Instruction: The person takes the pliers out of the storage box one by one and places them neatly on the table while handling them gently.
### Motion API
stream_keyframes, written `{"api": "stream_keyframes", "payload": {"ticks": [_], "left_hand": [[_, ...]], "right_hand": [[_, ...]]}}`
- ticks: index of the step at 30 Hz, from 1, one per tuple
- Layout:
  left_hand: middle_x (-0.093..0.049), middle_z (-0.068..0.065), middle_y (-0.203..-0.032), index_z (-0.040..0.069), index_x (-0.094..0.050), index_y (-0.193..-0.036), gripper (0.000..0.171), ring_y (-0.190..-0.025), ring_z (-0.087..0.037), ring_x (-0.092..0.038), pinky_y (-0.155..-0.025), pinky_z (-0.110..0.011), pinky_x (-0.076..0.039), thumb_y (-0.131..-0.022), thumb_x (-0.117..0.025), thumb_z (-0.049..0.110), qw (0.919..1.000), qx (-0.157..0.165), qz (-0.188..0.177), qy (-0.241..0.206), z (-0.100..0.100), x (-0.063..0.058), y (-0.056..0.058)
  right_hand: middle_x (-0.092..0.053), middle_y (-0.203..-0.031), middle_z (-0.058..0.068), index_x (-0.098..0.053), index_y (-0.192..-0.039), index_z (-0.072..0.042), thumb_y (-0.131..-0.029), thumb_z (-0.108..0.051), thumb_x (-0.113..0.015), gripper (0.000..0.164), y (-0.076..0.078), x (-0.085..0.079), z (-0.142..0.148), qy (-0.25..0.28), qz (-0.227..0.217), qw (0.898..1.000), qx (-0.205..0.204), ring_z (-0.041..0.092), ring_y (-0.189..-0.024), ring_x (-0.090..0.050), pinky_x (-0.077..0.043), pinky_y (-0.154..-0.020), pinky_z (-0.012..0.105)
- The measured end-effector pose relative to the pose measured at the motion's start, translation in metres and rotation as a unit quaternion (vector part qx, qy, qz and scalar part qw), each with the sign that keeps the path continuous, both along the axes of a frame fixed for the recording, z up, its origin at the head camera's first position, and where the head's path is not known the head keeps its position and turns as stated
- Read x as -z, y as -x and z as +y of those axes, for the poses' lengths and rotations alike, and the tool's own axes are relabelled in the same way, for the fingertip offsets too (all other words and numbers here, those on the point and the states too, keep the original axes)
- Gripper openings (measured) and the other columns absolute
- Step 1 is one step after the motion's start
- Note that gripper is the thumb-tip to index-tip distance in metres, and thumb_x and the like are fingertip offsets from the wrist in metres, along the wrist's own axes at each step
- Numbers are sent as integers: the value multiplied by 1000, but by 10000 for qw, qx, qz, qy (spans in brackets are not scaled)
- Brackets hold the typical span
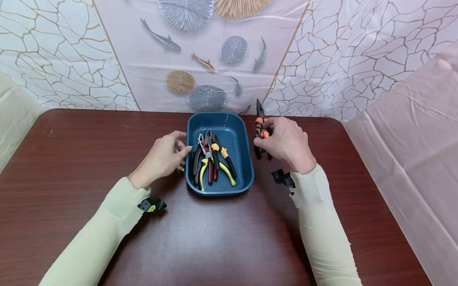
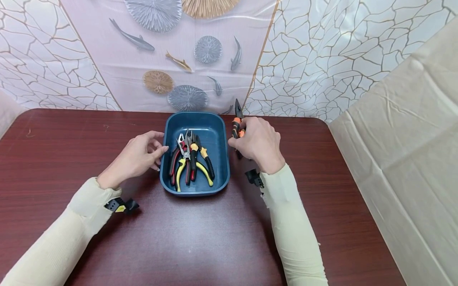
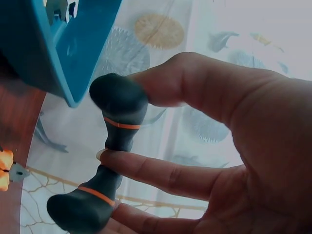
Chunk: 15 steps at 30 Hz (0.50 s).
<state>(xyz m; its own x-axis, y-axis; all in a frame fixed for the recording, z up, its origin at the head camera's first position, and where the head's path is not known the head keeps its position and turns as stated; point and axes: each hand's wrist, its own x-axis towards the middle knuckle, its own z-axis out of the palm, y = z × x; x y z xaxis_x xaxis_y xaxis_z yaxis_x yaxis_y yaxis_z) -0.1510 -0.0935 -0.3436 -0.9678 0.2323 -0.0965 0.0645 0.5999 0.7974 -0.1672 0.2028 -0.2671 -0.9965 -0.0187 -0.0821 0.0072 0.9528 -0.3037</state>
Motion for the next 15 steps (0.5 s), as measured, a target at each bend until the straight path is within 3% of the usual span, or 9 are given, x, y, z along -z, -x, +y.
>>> {"api": "stream_keyframes", "payload": {"ticks": [7,15], "left_hand": [[-65,-17,-97,-3,-43,-148,50,-60,-15,-68,-60,-38,-65,-105,-58,15,10000,-25,-40,55,0,-1,-1],[-65,-17,-98,-4,-43,-148,50,-60,-14,-68,-59,-36,-64,-105,-58,15,10000,5,-4,53,1,-2,-1]], "right_hand": [[-66,-98,9,-72,-109,-22,-84,-36,-72,29,3,0,9,117,71,9999,100,30,-92,-60,-49,-64,44],[-62,-102,10,-70,-111,-19,-87,-36,-72,29,8,-1,23,168,-140,9994,270,30,-96,-57,-48,-71,43]]}}
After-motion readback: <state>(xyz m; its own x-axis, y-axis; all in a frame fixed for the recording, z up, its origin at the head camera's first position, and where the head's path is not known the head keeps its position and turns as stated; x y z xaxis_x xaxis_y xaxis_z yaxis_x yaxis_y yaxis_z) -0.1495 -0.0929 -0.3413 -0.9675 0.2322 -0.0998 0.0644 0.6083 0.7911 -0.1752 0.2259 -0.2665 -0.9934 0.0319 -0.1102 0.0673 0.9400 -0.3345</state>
